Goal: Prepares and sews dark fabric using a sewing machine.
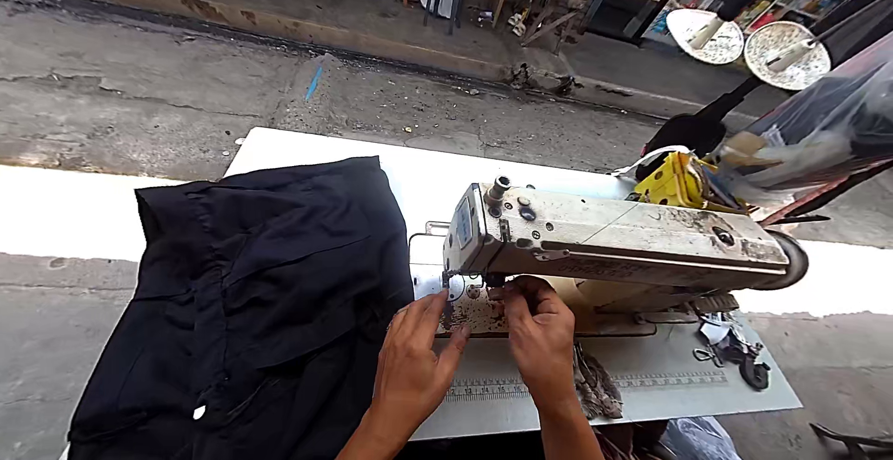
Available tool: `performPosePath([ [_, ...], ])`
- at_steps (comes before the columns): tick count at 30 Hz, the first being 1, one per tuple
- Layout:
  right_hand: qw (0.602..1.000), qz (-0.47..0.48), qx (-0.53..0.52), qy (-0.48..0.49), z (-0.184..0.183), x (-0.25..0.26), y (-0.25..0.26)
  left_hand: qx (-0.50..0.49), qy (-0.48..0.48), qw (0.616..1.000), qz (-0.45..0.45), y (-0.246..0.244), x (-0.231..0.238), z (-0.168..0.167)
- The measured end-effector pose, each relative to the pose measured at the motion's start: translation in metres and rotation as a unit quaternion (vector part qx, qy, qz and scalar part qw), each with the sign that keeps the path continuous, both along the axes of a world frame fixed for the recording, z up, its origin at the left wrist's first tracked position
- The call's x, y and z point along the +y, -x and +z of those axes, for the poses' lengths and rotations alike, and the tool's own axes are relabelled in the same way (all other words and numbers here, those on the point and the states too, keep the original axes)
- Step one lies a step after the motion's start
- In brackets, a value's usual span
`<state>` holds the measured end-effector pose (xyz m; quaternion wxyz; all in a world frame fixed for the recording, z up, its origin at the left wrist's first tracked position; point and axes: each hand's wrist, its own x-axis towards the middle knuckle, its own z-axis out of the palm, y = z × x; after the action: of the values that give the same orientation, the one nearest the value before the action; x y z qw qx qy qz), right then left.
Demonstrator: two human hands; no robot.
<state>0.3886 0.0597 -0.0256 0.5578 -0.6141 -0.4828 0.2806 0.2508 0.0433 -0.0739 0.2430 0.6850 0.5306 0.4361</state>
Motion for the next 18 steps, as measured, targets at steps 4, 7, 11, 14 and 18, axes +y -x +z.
performPosePath([
  [4,0.999,0.029,0.016,0.032,0.003,-0.001,-0.009,-0.024,0.016,0.999,-0.038,0.0,0.003,-0.001],
  [7,0.995,0.076,-0.033,0.052,0.006,-0.002,-0.026,-0.017,0.019,1.0,-0.013,-0.001,0.008,-0.001],
  [11,0.986,0.095,-0.133,0.042,0.01,-0.006,-0.039,0.005,0.099,0.993,-0.059,-0.007,0.013,0.006],
  [14,0.98,0.079,-0.178,0.032,0.011,-0.011,-0.048,-0.018,0.126,0.987,-0.1,-0.012,0.017,0.006],
  [18,0.995,0.046,-0.087,-0.021,0.003,-0.009,-0.044,-0.099,0.097,0.986,-0.091,-0.005,0.016,0.007],
])
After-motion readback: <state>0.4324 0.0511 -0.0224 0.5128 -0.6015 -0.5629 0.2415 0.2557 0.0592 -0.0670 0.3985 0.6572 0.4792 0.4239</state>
